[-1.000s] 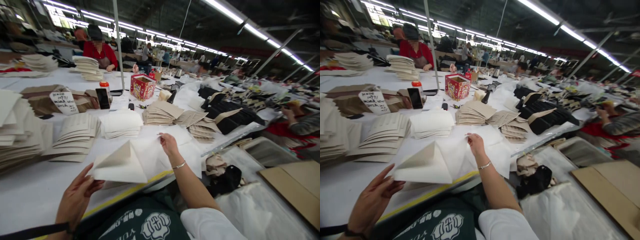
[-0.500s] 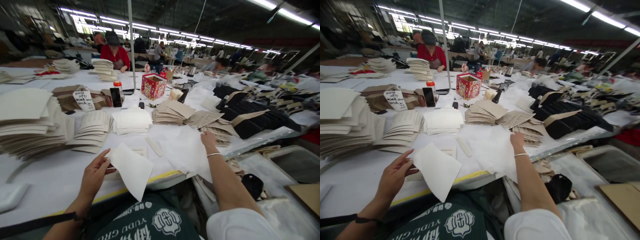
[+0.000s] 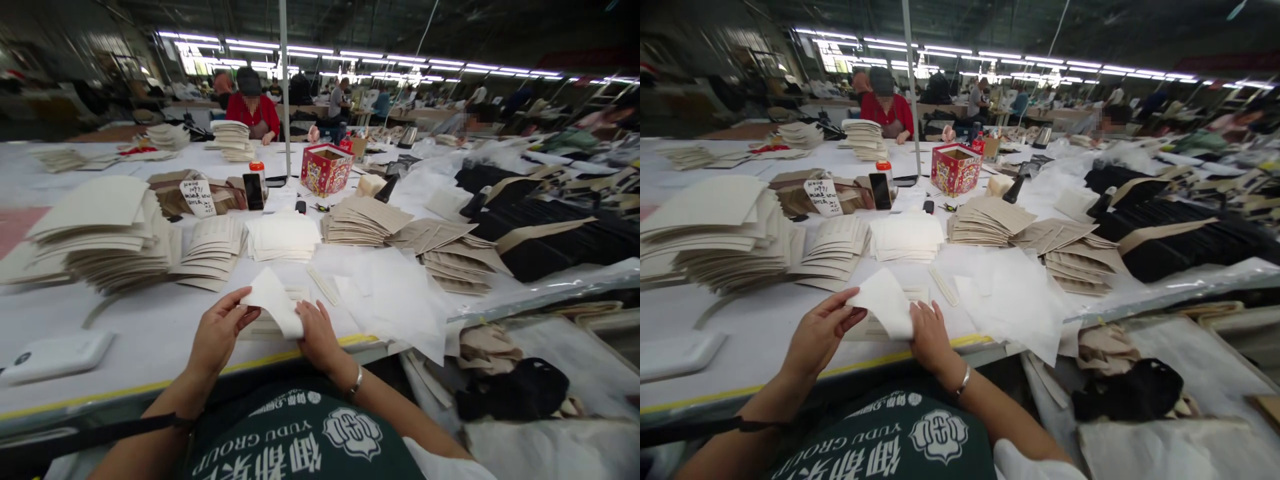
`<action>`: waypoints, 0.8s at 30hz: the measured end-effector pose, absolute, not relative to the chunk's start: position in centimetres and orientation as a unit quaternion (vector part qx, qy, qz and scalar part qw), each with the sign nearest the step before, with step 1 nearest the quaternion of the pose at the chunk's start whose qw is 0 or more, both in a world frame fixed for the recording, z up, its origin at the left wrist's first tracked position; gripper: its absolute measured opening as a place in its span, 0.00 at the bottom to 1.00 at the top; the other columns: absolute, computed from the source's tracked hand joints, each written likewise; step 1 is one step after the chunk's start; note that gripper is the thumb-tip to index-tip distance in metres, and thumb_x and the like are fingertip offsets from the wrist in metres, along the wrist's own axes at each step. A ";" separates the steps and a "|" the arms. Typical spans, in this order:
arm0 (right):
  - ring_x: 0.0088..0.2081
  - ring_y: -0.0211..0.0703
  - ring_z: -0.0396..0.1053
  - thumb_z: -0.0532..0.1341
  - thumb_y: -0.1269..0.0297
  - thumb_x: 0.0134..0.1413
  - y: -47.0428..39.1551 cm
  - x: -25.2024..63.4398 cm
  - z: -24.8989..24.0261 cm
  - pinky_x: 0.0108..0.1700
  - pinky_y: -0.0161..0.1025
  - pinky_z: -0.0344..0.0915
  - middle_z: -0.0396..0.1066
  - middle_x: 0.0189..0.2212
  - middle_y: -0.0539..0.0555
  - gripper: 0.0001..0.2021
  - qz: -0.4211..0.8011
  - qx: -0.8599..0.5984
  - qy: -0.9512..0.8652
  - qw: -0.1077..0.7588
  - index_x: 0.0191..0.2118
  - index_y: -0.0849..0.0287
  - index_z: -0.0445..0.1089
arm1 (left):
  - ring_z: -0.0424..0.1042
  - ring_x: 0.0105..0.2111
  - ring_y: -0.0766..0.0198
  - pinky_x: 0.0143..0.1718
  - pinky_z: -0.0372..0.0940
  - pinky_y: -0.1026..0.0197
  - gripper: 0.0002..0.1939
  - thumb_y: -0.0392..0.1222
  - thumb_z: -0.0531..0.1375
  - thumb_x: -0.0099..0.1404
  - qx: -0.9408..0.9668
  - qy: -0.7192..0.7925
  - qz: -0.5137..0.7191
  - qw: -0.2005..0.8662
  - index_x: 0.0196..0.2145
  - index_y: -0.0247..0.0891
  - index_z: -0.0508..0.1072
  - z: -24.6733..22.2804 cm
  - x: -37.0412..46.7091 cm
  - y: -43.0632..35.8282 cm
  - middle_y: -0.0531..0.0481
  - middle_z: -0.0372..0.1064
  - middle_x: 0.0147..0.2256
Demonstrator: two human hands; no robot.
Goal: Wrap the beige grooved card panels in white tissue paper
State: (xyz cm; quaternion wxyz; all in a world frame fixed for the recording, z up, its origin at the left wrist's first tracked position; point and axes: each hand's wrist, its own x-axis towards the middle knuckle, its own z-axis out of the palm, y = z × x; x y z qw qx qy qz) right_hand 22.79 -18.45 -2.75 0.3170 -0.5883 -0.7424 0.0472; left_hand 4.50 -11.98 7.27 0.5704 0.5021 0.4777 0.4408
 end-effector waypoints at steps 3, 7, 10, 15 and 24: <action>0.44 0.48 0.65 0.54 0.73 0.45 -17.3 25.0 -0.4 0.54 0.52 0.52 0.69 0.40 0.59 0.21 0.104 -0.592 -0.708 0.371 0.49 0.62 0.61 | 0.70 0.38 0.58 0.45 0.64 0.53 0.19 0.43 0.59 0.53 0.700 0.472 0.392 0.365 0.43 0.37 0.70 7.6 2.6 -12.5 0.46 0.71 0.37; 0.35 0.44 0.67 0.59 0.65 0.45 -17.2 27.3 4.9 0.40 0.41 0.64 0.70 0.33 0.52 0.20 0.286 -0.586 -0.640 0.406 0.47 0.59 0.63 | 0.68 0.37 0.58 0.47 0.61 0.54 0.07 0.44 0.57 0.56 0.813 0.426 0.374 0.135 0.28 0.40 0.73 8.2 0.5 -11.7 0.47 0.69 0.31; 0.36 0.42 0.66 0.61 0.61 0.44 -17.7 27.4 7.3 0.39 0.38 0.63 0.70 0.33 0.51 0.15 0.446 -0.524 -0.598 0.411 0.40 0.60 0.67 | 0.65 0.44 0.55 0.49 0.58 0.52 0.12 0.51 0.60 0.53 0.757 0.423 0.420 0.268 0.30 0.40 0.72 7.8 0.4 -10.7 0.46 0.69 0.38; 0.32 0.40 0.66 0.63 0.58 0.42 -17.7 26.4 6.5 0.36 0.36 0.62 0.70 0.31 0.51 0.16 0.592 -0.477 -0.488 0.429 0.37 0.62 0.68 | 0.67 0.44 0.46 0.42 0.63 0.47 0.41 0.73 0.47 0.49 0.527 0.314 0.298 0.731 0.44 0.34 0.69 5.7 1.6 -11.4 0.37 0.70 0.40; 0.35 0.42 0.68 0.62 0.48 0.42 -16.6 27.0 2.8 0.37 0.38 0.65 0.70 0.35 0.55 0.23 0.702 -0.448 -0.413 0.369 0.41 0.60 0.66 | 0.73 0.34 0.51 0.39 0.66 0.51 0.23 0.48 0.67 0.42 0.473 0.445 0.237 0.722 0.35 0.33 0.73 3.3 2.6 -12.9 0.44 0.74 0.32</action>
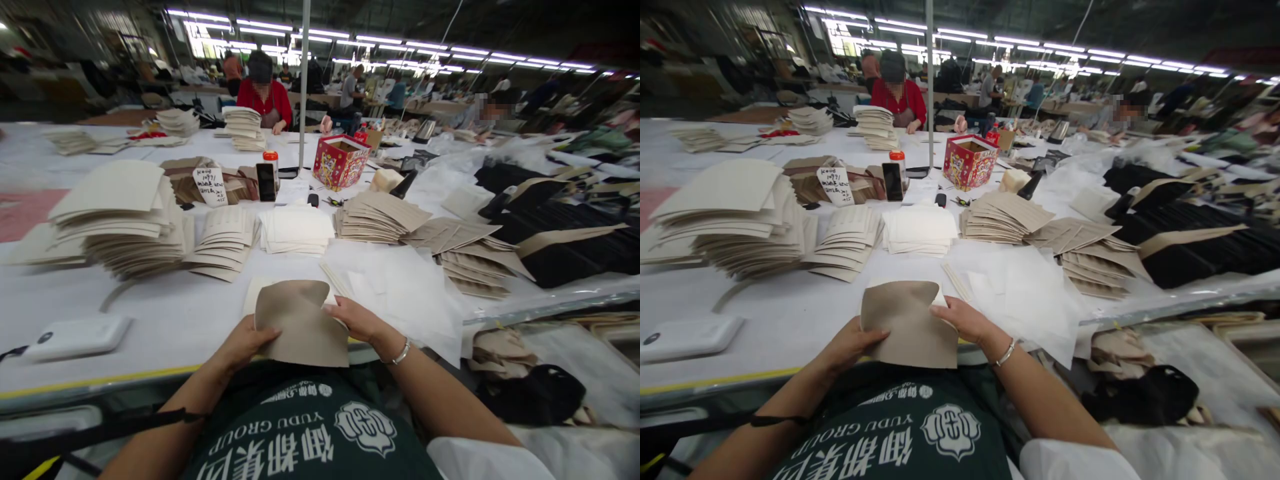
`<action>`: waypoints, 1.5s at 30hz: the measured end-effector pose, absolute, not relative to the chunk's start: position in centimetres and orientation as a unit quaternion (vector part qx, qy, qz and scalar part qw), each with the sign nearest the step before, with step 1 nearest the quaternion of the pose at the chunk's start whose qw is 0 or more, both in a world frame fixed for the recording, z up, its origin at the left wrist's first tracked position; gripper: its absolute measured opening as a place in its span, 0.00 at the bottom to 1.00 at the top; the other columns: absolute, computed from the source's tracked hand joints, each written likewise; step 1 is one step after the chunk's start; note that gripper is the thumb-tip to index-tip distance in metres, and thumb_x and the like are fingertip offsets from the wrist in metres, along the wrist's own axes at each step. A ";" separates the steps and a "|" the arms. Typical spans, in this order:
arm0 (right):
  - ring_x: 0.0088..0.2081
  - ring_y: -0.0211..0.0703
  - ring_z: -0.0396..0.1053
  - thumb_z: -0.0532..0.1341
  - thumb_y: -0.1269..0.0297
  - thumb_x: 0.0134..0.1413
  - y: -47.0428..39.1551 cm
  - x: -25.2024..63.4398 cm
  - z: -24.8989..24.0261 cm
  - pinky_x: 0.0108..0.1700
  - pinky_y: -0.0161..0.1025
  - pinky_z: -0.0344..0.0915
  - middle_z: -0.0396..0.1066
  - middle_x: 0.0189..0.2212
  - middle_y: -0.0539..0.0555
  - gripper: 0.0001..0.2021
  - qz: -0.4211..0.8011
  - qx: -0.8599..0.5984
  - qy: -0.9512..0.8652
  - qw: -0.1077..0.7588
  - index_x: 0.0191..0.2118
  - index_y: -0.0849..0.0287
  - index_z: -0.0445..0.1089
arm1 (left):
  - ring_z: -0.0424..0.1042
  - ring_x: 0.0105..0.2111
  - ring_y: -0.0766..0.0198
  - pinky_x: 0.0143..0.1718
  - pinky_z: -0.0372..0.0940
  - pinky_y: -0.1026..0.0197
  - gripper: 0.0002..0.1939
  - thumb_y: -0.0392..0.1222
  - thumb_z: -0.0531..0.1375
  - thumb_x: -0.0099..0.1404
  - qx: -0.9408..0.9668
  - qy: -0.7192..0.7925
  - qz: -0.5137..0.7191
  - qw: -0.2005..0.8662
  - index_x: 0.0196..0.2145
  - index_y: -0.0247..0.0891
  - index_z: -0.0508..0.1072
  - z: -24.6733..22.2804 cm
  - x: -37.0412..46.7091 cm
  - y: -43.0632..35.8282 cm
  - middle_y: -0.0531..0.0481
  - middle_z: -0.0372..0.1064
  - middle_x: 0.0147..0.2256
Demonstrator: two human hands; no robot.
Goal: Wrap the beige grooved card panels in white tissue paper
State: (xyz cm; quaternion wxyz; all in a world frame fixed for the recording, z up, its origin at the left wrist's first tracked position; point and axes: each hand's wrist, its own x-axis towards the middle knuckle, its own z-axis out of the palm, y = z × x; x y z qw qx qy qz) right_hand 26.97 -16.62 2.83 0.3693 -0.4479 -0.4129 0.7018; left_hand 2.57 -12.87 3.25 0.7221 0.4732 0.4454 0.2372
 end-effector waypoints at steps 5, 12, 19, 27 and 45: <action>0.32 0.41 0.68 0.67 0.50 0.34 -16.7 28.3 1.9 0.27 0.32 0.65 0.68 0.36 0.54 0.31 0.761 -0.417 -0.408 0.283 0.47 0.60 0.63 | 0.73 0.30 0.54 0.36 0.67 0.53 0.16 0.45 0.67 0.43 0.447 0.512 0.274 0.680 0.31 0.35 0.74 2.2 2.7 -11.7 0.46 0.75 0.30; 0.27 0.35 0.66 0.67 0.61 0.34 -15.3 29.0 0.6 0.27 0.32 0.67 0.67 0.26 0.49 0.19 0.721 -0.484 -0.404 0.286 0.36 0.63 0.66 | 0.72 0.31 0.57 0.33 0.67 0.59 0.20 0.46 0.66 0.43 0.521 0.560 0.248 0.594 0.34 0.34 0.72 2.1 2.5 -9.4 0.47 0.74 0.31; 0.26 0.35 0.66 0.63 0.69 0.37 -13.7 28.3 -0.1 0.28 0.32 0.64 0.68 0.25 0.47 0.12 0.660 -0.534 -0.461 0.258 0.34 0.61 0.65 | 0.71 0.35 0.56 0.35 0.65 0.61 0.23 0.51 0.62 0.45 0.658 0.570 0.210 0.445 0.38 0.36 0.71 1.4 2.2 -8.1 0.49 0.74 0.34; 0.19 0.32 0.61 0.59 0.70 0.43 -13.6 28.0 0.2 0.24 0.29 0.55 0.63 0.15 0.46 0.02 0.457 -0.635 -0.613 0.111 0.24 0.62 0.67 | 0.71 0.32 0.54 0.33 0.65 0.60 0.22 0.53 0.59 0.46 0.708 0.587 0.156 0.360 0.37 0.37 0.70 0.6 2.2 -7.6 0.49 0.73 0.32; 0.14 0.29 0.56 0.58 0.53 0.48 -14.0 27.0 -2.2 0.15 0.28 0.51 0.63 0.14 0.47 0.17 0.592 -0.644 -0.421 0.240 0.20 0.62 0.63 | 0.70 0.37 0.54 0.38 0.67 0.55 0.28 0.49 0.66 0.43 0.601 0.548 0.249 0.526 0.41 0.33 0.70 2.2 3.1 -9.1 0.45 0.72 0.38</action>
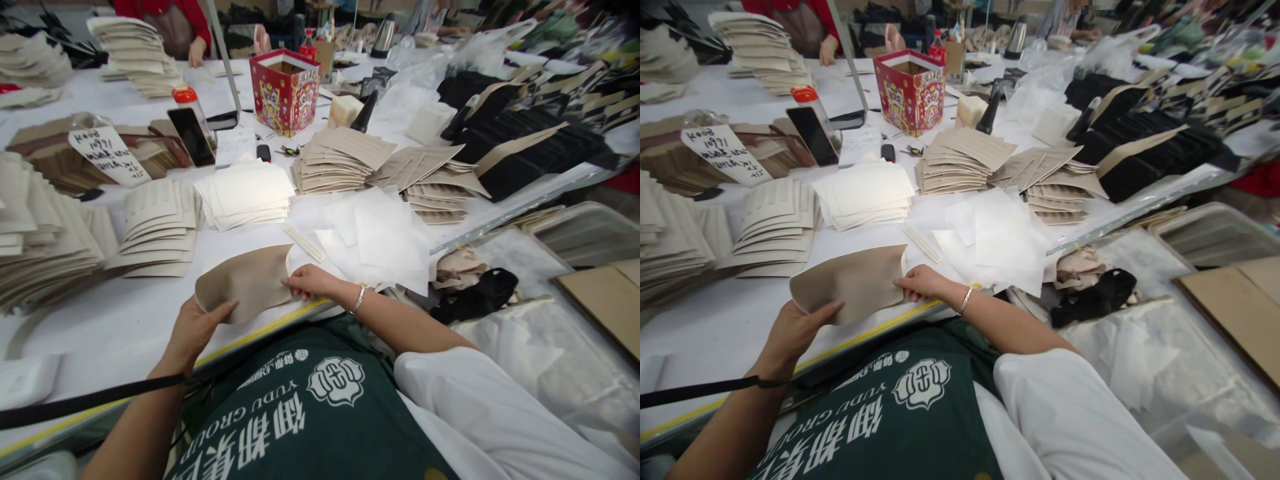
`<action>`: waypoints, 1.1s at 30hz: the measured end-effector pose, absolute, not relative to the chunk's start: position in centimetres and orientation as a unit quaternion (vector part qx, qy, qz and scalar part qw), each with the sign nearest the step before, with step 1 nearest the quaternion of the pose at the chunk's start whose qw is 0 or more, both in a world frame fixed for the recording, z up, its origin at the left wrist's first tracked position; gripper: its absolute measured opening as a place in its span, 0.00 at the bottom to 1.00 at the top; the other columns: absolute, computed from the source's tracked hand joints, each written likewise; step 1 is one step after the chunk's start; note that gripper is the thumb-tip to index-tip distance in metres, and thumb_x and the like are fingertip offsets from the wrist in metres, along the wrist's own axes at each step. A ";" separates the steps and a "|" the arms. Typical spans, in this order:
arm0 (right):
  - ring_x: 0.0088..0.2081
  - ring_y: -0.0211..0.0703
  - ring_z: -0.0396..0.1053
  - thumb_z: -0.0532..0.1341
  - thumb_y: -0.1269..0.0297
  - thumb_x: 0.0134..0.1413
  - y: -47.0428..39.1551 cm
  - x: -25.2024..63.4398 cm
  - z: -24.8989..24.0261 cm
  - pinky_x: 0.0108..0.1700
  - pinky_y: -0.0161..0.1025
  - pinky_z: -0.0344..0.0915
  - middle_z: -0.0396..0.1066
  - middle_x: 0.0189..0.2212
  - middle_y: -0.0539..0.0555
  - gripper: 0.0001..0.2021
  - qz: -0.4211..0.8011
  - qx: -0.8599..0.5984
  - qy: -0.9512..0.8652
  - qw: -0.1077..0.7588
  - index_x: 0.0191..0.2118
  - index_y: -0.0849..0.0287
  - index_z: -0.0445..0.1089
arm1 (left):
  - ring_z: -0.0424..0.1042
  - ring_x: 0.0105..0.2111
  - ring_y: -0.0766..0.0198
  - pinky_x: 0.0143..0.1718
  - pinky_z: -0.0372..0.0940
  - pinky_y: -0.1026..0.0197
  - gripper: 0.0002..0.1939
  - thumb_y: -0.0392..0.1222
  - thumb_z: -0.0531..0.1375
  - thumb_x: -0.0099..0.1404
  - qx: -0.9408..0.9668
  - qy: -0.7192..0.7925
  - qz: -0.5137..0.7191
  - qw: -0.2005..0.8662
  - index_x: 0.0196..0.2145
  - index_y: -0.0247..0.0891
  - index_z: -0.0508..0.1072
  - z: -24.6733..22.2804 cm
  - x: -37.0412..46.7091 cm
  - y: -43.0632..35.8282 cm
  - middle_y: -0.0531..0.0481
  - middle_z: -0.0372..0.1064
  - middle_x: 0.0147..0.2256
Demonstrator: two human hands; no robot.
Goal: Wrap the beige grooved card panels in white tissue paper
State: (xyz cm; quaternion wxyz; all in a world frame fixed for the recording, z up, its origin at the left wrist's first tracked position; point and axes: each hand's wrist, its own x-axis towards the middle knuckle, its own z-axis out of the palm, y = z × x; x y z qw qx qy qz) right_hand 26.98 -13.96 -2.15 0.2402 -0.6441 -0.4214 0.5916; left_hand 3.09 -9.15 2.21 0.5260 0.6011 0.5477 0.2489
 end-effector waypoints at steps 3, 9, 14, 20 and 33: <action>0.14 0.28 0.56 0.60 0.60 0.47 -14.1 26.9 -1.9 0.15 0.26 0.50 0.62 0.13 0.45 0.13 0.588 -0.644 -0.400 0.282 0.20 0.61 0.61 | 0.70 0.38 0.55 0.40 0.66 0.56 0.25 0.48 0.66 0.44 0.603 0.556 0.258 0.511 0.40 0.34 0.71 2.4 3.1 -9.3 0.46 0.72 0.38; 0.13 0.26 0.56 0.59 0.66 0.46 -14.3 27.9 -0.5 0.16 0.26 0.52 0.61 0.13 0.43 0.10 0.587 -0.614 -0.440 0.293 0.20 0.61 0.59 | 0.71 0.38 0.55 0.42 0.65 0.56 0.24 0.49 0.64 0.45 0.601 0.589 0.244 0.482 0.39 0.34 0.71 0.6 2.4 -8.2 0.45 0.73 0.37; 0.15 0.29 0.62 0.59 0.67 0.45 -14.2 28.2 -1.3 0.21 0.26 0.57 0.64 0.14 0.45 0.07 0.502 -0.637 -0.545 0.214 0.21 0.62 0.64 | 0.71 0.38 0.53 0.41 0.66 0.54 0.26 0.51 0.64 0.45 0.624 0.596 0.211 0.460 0.40 0.33 0.69 -0.9 2.2 -7.6 0.43 0.73 0.37; 0.17 0.30 0.64 0.58 0.66 0.47 -13.9 28.1 -1.6 0.21 0.25 0.57 0.69 0.18 0.47 0.07 0.440 -0.669 -0.573 0.176 0.23 0.62 0.67 | 0.72 0.33 0.56 0.36 0.68 0.58 0.23 0.47 0.64 0.45 0.607 0.617 0.197 0.461 0.39 0.35 0.68 -0.8 2.7 -7.3 0.46 0.73 0.35; 0.17 0.31 0.65 0.57 0.66 0.46 -13.8 28.2 -1.4 0.21 0.25 0.58 0.71 0.19 0.50 0.07 0.443 -0.657 -0.591 0.148 0.24 0.63 0.69 | 0.73 0.33 0.57 0.36 0.68 0.57 0.22 0.45 0.64 0.44 0.597 0.618 0.184 0.478 0.38 0.35 0.69 -0.8 3.0 -6.6 0.46 0.74 0.34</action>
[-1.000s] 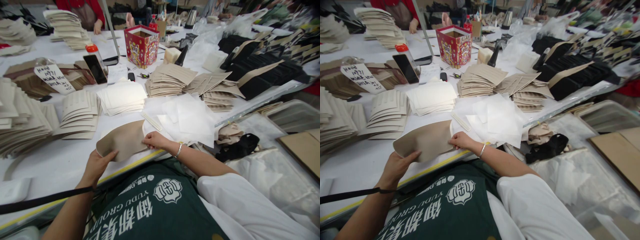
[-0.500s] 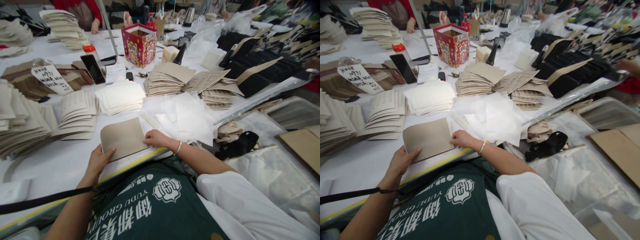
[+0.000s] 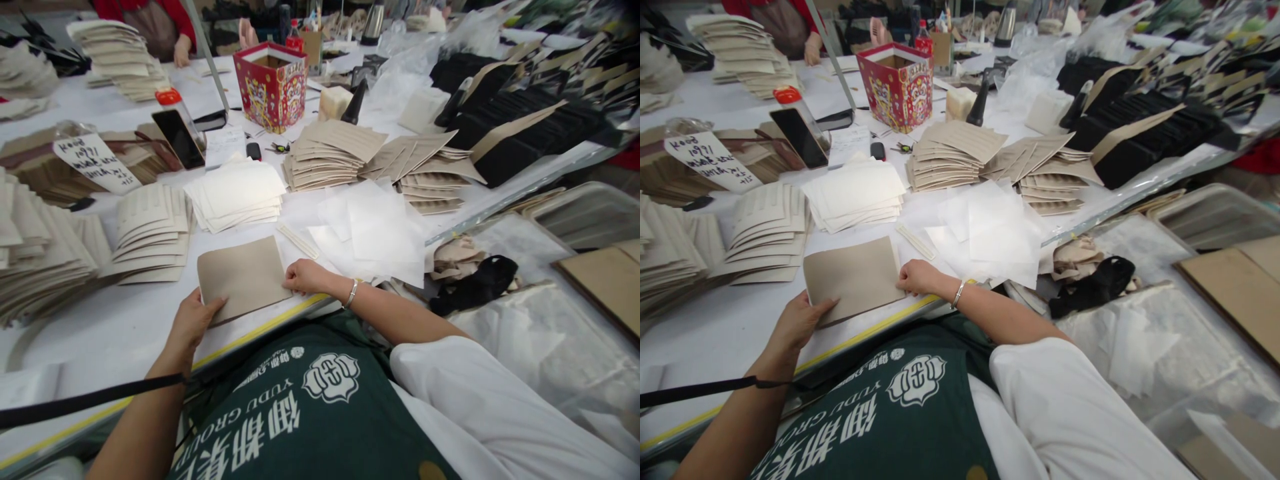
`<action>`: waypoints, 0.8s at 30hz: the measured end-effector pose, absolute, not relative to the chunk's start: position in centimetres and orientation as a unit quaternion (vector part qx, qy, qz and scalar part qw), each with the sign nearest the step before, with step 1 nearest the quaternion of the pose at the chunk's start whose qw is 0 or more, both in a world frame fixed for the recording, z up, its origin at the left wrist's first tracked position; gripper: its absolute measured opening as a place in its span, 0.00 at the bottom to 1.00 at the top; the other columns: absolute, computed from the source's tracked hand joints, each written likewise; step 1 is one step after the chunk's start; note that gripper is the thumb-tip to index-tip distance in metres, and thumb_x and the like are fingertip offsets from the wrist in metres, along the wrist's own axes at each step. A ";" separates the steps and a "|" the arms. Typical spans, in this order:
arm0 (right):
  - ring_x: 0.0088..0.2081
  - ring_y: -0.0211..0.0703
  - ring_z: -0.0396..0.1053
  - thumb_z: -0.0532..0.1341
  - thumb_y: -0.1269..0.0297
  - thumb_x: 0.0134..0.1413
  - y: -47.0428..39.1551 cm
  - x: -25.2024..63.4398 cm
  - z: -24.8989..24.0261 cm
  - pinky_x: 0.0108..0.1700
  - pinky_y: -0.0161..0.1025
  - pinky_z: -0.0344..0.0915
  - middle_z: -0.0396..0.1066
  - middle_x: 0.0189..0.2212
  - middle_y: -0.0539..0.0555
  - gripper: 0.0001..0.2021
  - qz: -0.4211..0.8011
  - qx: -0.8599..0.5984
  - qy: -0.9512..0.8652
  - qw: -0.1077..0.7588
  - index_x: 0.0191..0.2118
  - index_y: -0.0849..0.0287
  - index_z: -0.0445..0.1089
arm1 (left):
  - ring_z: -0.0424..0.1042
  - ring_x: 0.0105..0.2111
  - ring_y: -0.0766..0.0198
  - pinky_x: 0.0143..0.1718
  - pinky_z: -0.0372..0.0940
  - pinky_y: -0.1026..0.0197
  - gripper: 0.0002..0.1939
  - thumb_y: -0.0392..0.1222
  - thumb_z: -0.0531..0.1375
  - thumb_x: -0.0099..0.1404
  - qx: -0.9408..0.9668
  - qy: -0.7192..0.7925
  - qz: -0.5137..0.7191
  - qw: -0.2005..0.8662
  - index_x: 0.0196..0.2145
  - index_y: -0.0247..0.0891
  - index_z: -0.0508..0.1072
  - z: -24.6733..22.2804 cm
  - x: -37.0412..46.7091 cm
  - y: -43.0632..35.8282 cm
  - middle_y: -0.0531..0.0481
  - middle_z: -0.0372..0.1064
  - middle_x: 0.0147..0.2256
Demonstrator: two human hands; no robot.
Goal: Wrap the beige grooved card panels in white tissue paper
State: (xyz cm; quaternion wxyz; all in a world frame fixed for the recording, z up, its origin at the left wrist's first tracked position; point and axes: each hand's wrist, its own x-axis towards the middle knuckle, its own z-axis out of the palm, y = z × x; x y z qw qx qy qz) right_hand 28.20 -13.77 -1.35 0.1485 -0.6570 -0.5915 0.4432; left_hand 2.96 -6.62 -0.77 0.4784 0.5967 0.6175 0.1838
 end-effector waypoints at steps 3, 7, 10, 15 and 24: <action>0.17 0.31 0.66 0.56 0.66 0.46 -13.9 28.2 -1.4 0.20 0.25 0.58 0.71 0.20 0.50 0.07 0.442 -0.659 -0.591 0.145 0.26 0.63 0.69 | 0.73 0.32 0.57 0.35 0.68 0.58 0.21 0.45 0.64 0.44 0.599 0.626 0.180 0.467 0.37 0.35 0.69 -0.8 3.0 -6.6 0.46 0.74 0.34; 0.18 0.33 0.67 0.56 0.66 0.45 -13.9 28.3 -1.6 0.20 0.25 0.58 0.71 0.21 0.51 0.07 0.451 -0.653 -0.591 0.143 0.27 0.63 0.69 | 0.73 0.32 0.57 0.35 0.68 0.59 0.22 0.46 0.65 0.44 0.596 0.621 0.182 0.475 0.37 0.36 0.69 -1.2 2.7 -6.4 0.46 0.74 0.33; 0.18 0.33 0.67 0.56 0.66 0.45 -14.0 28.4 -1.6 0.21 0.26 0.59 0.72 0.21 0.51 0.07 0.455 -0.649 -0.594 0.139 0.28 0.62 0.69 | 0.73 0.32 0.57 0.35 0.68 0.57 0.22 0.46 0.65 0.43 0.593 0.621 0.185 0.478 0.37 0.36 0.69 -1.5 2.6 -6.3 0.46 0.74 0.34; 0.19 0.34 0.67 0.55 0.65 0.46 -14.1 28.3 -1.2 0.24 0.27 0.59 0.70 0.19 0.50 0.08 0.421 -0.657 -0.614 0.121 0.29 0.62 0.70 | 0.73 0.33 0.57 0.37 0.68 0.57 0.21 0.45 0.65 0.43 0.585 0.622 0.198 0.481 0.36 0.36 0.69 -1.4 2.8 -6.5 0.47 0.74 0.33; 0.19 0.34 0.67 0.54 0.66 0.46 -14.1 28.2 -0.7 0.24 0.28 0.59 0.71 0.20 0.51 0.09 0.426 -0.663 -0.606 0.106 0.30 0.62 0.71 | 0.73 0.33 0.56 0.36 0.67 0.57 0.22 0.46 0.65 0.43 0.593 0.627 0.189 0.469 0.36 0.36 0.69 -1.6 2.7 -6.3 0.46 0.74 0.33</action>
